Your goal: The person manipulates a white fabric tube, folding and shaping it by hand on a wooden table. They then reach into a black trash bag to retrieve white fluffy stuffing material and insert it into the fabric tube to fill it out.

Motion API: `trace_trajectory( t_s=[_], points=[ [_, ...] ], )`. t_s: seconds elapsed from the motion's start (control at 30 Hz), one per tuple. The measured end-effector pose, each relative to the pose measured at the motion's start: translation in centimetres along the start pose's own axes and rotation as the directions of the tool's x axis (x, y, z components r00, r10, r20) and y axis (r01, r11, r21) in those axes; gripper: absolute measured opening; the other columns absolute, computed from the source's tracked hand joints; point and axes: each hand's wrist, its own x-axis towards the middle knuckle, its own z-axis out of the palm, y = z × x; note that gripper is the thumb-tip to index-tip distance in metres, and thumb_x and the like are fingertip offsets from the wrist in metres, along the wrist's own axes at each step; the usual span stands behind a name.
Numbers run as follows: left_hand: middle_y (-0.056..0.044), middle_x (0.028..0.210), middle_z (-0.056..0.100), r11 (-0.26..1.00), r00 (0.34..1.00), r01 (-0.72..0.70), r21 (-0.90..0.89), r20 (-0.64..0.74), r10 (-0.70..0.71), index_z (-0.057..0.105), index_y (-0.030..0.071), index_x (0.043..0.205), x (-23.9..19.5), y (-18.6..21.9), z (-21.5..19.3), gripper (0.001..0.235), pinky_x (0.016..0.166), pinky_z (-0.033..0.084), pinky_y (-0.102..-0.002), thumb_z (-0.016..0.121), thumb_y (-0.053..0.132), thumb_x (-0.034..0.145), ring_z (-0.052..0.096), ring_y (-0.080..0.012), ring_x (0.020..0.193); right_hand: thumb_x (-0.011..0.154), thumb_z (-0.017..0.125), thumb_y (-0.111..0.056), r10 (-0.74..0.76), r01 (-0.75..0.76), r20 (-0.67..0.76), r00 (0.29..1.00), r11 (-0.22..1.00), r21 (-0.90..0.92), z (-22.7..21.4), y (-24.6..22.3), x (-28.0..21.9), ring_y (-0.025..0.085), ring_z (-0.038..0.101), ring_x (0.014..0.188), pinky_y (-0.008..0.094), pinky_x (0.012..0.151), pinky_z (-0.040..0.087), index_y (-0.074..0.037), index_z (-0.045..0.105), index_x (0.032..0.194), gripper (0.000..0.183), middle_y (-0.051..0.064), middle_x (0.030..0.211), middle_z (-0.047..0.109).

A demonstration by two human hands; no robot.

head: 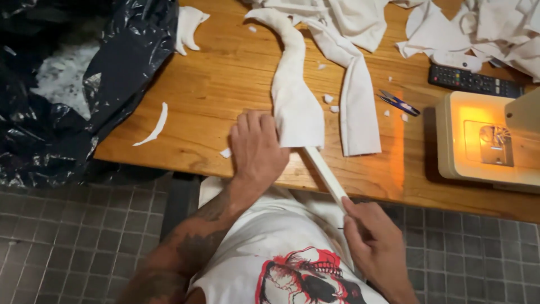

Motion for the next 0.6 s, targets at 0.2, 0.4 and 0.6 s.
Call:
trace_trajectory(
  t_s=[0.2,0.4,0.6],
  points=[
    [-0.019,0.105,0.058,0.958,0.958,-0.174,-0.227,0.186,0.218,0.064,0.005,0.1,-2.0,-1.3,2.8,0.033,0.077,0.044,-0.061,0.074,0.015,0.071,0.055,-0.0459,0.096,0.108,0.073,-0.01,-0.034,0.034,-0.001,0.999,0.999,0.013,3.0,-0.2,1.4,0.015,0.068,0.079,0.03,0.073,0.05,-0.011,0.084,0.141,0.035,0.004,0.103,0.076],
    [-0.019,0.114,0.064,0.842,0.852,-0.253,-0.476,0.302,0.427,0.073,0.007,0.111,0.3,-2.4,0.7,0.024,0.082,0.048,-0.062,0.062,0.012,0.09,0.056,-0.0466,0.102,0.111,0.071,-0.008,-0.159,0.155,-0.046,0.986,0.986,-0.065,5.8,0.7,3.0,0.023,0.07,0.09,0.037,0.086,0.055,-0.005,0.081,0.142,0.033,0.009,0.102,0.073],
    [-0.014,0.116,0.069,0.81,0.782,-0.27,-0.521,0.372,0.5,0.075,0.014,0.113,0.2,-3.2,1.7,0.024,0.083,0.051,-0.06,0.061,0.013,0.093,0.061,-0.0438,0.103,0.11,0.071,-0.009,-0.174,0.166,-0.088,0.981,0.982,-0.092,7.2,0.5,4.8,0.028,0.073,0.091,0.042,0.085,0.056,-0.004,0.081,0.141,0.033,0.012,0.104,0.079]
  ],
)
